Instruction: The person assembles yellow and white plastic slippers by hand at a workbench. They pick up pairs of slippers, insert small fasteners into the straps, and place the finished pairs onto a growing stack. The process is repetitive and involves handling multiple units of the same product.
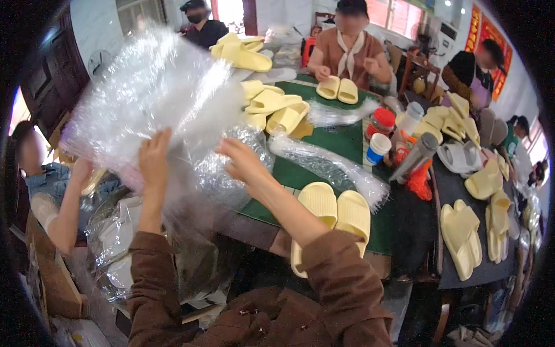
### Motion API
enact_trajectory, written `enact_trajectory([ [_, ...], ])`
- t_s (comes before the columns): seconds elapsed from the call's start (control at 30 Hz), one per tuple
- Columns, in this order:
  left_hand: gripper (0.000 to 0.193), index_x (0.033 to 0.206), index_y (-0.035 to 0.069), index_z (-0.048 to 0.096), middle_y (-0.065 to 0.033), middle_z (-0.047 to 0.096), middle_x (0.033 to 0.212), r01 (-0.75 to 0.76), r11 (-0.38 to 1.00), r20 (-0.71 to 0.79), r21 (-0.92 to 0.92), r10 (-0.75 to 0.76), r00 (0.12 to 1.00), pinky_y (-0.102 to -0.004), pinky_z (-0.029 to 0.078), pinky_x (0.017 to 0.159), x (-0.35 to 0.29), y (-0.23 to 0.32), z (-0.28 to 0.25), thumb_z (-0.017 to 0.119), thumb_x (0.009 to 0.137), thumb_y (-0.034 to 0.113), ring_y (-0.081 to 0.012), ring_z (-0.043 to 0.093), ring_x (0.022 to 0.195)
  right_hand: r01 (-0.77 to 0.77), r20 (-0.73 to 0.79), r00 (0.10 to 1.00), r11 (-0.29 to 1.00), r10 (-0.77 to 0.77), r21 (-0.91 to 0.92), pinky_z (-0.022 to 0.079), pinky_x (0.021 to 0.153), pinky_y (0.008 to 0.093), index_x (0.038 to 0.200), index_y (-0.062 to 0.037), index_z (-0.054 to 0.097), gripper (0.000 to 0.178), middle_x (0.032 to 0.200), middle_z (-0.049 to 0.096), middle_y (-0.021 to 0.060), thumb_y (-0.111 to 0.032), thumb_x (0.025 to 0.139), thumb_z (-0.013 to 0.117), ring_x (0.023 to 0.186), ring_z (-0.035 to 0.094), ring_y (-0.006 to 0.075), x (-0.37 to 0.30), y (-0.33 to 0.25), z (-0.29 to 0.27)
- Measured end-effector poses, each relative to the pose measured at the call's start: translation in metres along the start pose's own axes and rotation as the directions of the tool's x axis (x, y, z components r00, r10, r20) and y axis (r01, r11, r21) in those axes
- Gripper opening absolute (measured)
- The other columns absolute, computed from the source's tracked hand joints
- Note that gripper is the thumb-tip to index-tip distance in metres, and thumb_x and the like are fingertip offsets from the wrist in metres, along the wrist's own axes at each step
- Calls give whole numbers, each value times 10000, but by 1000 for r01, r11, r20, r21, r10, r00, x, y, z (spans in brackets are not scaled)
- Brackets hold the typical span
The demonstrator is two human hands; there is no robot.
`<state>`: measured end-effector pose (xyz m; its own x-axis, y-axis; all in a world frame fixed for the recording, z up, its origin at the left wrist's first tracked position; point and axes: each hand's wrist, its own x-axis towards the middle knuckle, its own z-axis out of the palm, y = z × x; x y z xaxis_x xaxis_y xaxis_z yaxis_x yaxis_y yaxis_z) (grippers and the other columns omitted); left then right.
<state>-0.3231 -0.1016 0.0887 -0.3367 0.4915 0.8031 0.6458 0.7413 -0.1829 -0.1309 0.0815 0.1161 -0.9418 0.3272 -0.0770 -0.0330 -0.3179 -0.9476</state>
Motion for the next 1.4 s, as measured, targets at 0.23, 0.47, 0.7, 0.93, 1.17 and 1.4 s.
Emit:
enact_trajectory([
  [0.23, 364, 1108, 120, 653, -87, 666, 1060, 193, 956, 241, -221, -138, 961, -415, 470, 818, -89, -14, 81, 492, 810, -13, -322, 583, 931, -18, -146, 989, 999, 13, -30, 214, 460, 166, 1264, -31, 517, 342, 872, 656, 35, -89, 930, 472, 515, 288, 9, -106, 40, -98],
  [0.47, 377, 1127, 123, 658, -140, 669, 1032, 287, 905, 260, -315, -209, 943, -450, 457, 868, -65, -29, 95, 530, 786, 26, -368, 593, 959, 268, 32, 831, 350, -555, -898, 518, 776, 383, 1184, -33, 571, 356, 1039, 667, 139, -219, 884, 620, 965, 639, 327, -100, 67, -116],
  [0.7, 343, 1101, 79, 660, -236, 650, 1018, 249, 939, 241, -236, -191, 951, -471, 471, 844, 44, -170, 66, 544, 778, 72, -414, 608, 995, 324, 235, 944, 502, -233, -802, 497, 833, 386, 1236, -41, 560, 433, 1093, 658, 164, -255, 867, 638, 994, 630, 332, -80, 58, -60],
  [0.93, 398, 1104, 55, 679, -256, 651, 965, 127, 951, 143, -281, -89, 986, -476, 487, 833, 77, -112, -19, 508, 750, -5, -408, 631, 951, -47, 184, 974, 910, 134, -411, 472, 858, 325, 1455, -58, 330, 657, 1269, 568, 211, -352, 929, 592, 1110, 583, 271, 3, 97, 13],
  [1.17, 462, 1144, 7, 645, -244, 640, 1095, 228, 926, 303, -302, -133, 944, -442, 469, 909, 37, -95, 1, 482, 719, -66, -399, 605, 1045, -117, 144, 975, 937, 172, -328, 416, 941, 397, 1505, -68, 197, 763, 1390, 472, 200, -367, 923, 590, 1258, 464, 283, 18, 143, 7],
  [1.4, 573, 1232, 27, 594, -271, 643, 1072, 235, 909, 279, -345, -140, 950, -430, 450, 921, 23, -112, 9, 450, 689, -86, -403, 597, 1066, -115, 152, 974, 947, 167, -301, 352, 1032, 425, 1510, -87, 193, 733, 1439, 442, 145, -325, 933, 579, 1296, 438, 275, 27, 150, -3],
])
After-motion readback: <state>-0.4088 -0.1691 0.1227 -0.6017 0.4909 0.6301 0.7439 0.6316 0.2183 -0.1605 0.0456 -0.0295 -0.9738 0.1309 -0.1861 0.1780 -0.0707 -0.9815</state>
